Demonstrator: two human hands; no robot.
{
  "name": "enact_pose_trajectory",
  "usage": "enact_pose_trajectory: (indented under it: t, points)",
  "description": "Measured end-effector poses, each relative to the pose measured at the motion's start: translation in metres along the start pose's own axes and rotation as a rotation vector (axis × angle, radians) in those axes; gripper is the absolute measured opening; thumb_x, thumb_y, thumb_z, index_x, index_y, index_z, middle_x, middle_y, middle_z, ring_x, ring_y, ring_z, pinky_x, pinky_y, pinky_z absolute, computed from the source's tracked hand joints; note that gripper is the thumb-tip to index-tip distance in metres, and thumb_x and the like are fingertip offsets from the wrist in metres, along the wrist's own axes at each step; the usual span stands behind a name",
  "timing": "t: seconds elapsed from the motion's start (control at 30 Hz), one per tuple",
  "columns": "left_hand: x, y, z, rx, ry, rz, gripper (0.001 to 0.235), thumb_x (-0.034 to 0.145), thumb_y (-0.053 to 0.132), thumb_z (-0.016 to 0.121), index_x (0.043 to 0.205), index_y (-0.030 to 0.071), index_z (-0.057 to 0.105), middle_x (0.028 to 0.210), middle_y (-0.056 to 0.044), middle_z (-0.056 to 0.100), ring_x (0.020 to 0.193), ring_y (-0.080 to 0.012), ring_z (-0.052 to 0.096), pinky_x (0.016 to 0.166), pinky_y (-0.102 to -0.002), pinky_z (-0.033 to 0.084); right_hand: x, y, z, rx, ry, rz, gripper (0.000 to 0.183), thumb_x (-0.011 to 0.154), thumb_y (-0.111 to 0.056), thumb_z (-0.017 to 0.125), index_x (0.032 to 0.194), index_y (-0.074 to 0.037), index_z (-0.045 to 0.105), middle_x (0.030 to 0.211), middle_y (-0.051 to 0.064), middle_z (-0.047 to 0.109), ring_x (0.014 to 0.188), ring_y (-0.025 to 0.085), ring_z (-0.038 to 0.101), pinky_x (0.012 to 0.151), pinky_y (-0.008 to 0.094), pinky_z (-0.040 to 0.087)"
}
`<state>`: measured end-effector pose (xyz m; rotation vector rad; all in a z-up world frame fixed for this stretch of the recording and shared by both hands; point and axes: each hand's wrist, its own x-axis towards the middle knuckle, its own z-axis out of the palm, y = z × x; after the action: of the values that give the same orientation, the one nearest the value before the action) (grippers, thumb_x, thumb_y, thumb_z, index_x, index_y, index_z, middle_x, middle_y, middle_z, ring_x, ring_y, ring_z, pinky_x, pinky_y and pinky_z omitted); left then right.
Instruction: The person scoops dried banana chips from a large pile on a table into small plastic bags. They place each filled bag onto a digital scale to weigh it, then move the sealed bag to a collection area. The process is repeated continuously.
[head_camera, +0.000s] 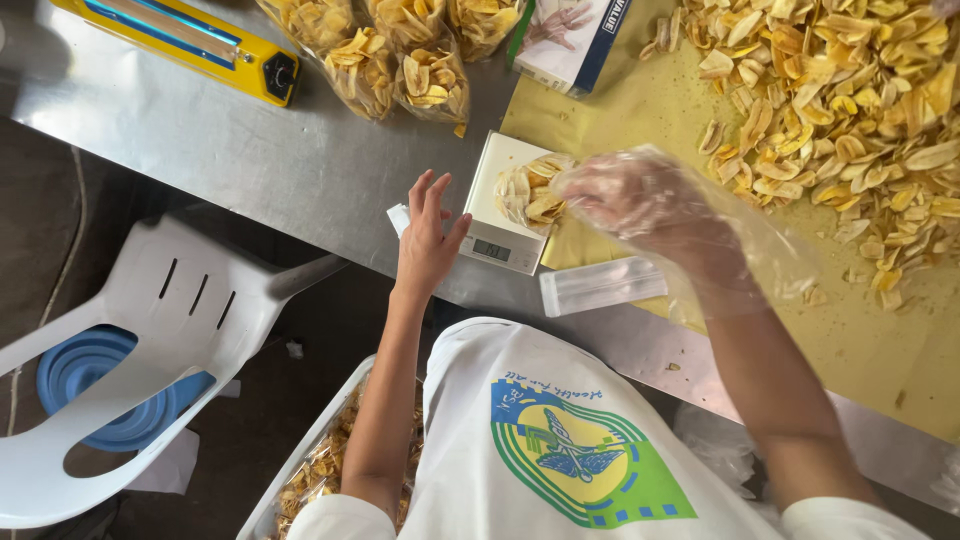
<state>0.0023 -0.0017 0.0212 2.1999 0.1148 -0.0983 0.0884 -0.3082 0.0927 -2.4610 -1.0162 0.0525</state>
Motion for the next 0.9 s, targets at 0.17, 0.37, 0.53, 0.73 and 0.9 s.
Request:
enact_pose_trajectory:
  t: [0.17,0.37,0.53,0.73,0.9]
  points:
    - [-0.005,-0.001,-0.006,0.017,0.033,-0.043,0.059,0.094,0.025,0.072,0.147,0.014,0.047,0.160,-0.016,0.035,0.102,-0.0285,0.071,0.079,-0.042,0.061,0.024,-0.001,0.059,0.147,-0.157,-0.018,0.027,0.094,-0.024,0.066,0.119,-0.014,0.065,0.107,0.005,0.071,0.097,0.022,0.069,0.087,0.039,0.058]
    - [-0.007,0.003,0.001,-0.029,0.060,-0.032,0.055,0.095,0.024,0.072,0.144,0.012,0.051,0.159,-0.018,0.036,0.103,-0.0288,0.072,0.082,-0.042,0.061,0.039,-0.007,0.088,-0.371,-0.434,-0.017,0.031,0.090,-0.022,0.064,0.119,-0.014,0.068,0.090,0.009,0.072,0.087,0.029,0.069,0.075,0.046,0.056]
    - [0.000,0.009,0.003,-0.030,0.003,-0.018,0.052,0.095,0.023,0.072,0.142,0.012,0.053,0.161,-0.018,0.035,0.103,-0.0302,0.073,0.086,-0.043,0.059,0.031,0.007,0.043,-0.456,-0.209,-0.265,0.013,0.099,-0.027,0.067,0.101,-0.014,0.069,0.090,0.006,0.072,0.085,0.024,0.070,0.078,0.042,0.057]
    - [0.022,0.024,-0.002,-0.009,-0.098,0.019,0.051,0.095,0.026,0.071,0.141,0.012,0.053,0.161,-0.017,0.035,0.107,-0.0325,0.072,0.085,-0.045,0.058,0.014,0.005,-0.004,0.195,-0.216,0.253,0.023,0.092,-0.030,0.072,0.103,-0.010,0.071,0.091,0.010,0.074,0.081,0.022,0.069,0.074,0.041,0.056]
    - [0.033,0.035,-0.008,0.018,-0.092,0.130,0.048,0.097,0.025,0.071,0.140,0.013,0.054,0.160,-0.017,0.037,0.109,-0.0345,0.071,0.086,-0.045,0.058,-0.065,0.072,0.024,1.222,0.130,0.682,0.028,0.091,-0.025,0.079,0.109,-0.007,0.067,0.092,0.011,0.070,0.077,0.017,0.069,0.067,0.029,0.062]
